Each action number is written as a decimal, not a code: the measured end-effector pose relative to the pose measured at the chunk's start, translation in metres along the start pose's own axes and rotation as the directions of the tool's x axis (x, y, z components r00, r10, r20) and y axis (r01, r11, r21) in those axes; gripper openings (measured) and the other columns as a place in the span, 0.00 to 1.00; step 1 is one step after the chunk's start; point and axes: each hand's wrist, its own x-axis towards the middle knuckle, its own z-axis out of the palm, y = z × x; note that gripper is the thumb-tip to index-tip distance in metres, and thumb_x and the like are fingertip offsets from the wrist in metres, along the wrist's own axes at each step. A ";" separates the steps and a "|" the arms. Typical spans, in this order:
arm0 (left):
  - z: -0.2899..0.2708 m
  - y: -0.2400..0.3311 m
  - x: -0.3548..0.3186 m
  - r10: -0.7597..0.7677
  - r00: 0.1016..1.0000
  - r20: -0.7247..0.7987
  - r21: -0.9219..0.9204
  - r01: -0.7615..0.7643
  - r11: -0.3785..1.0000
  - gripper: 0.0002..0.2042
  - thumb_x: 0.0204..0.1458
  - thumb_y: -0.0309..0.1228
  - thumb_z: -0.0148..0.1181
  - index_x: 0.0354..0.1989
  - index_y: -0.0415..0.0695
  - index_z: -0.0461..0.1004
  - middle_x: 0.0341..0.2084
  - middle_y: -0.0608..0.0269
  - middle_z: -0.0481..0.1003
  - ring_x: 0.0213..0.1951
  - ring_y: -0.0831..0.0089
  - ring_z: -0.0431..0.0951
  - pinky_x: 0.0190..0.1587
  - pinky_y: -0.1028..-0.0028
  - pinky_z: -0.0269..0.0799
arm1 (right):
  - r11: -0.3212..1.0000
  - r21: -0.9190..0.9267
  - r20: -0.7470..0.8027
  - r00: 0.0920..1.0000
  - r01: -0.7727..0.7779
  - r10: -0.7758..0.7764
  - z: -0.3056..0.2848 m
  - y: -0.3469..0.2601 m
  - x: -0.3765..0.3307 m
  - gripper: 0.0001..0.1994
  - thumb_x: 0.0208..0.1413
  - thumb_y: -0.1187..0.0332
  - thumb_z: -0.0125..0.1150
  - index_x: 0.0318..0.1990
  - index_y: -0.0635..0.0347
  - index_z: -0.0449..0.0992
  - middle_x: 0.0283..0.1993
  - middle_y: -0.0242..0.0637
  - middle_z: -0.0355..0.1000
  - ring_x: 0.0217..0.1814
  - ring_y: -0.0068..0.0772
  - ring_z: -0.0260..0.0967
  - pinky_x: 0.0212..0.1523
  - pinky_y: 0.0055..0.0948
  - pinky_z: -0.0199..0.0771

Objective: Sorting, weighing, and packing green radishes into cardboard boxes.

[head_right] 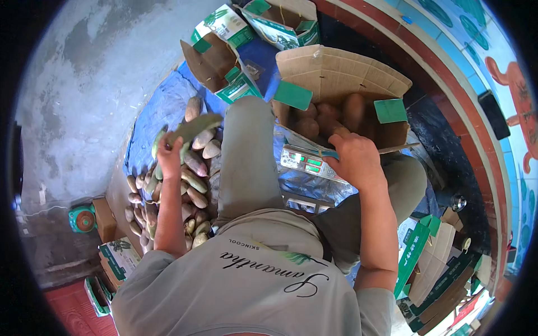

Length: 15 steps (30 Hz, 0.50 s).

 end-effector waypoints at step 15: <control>0.116 0.220 -0.026 0.356 0.813 0.460 -0.600 -0.011 0.800 0.18 0.46 0.22 0.61 0.47 0.38 0.69 0.38 0.62 0.73 0.40 0.77 0.72 0.45 0.76 0.68 | 0.999 0.017 -0.048 0.998 0.033 -0.032 -0.003 0.006 -0.007 0.16 0.41 0.61 0.65 0.36 0.58 0.74 0.34 0.40 0.73 0.39 0.42 0.72 0.39 0.37 0.71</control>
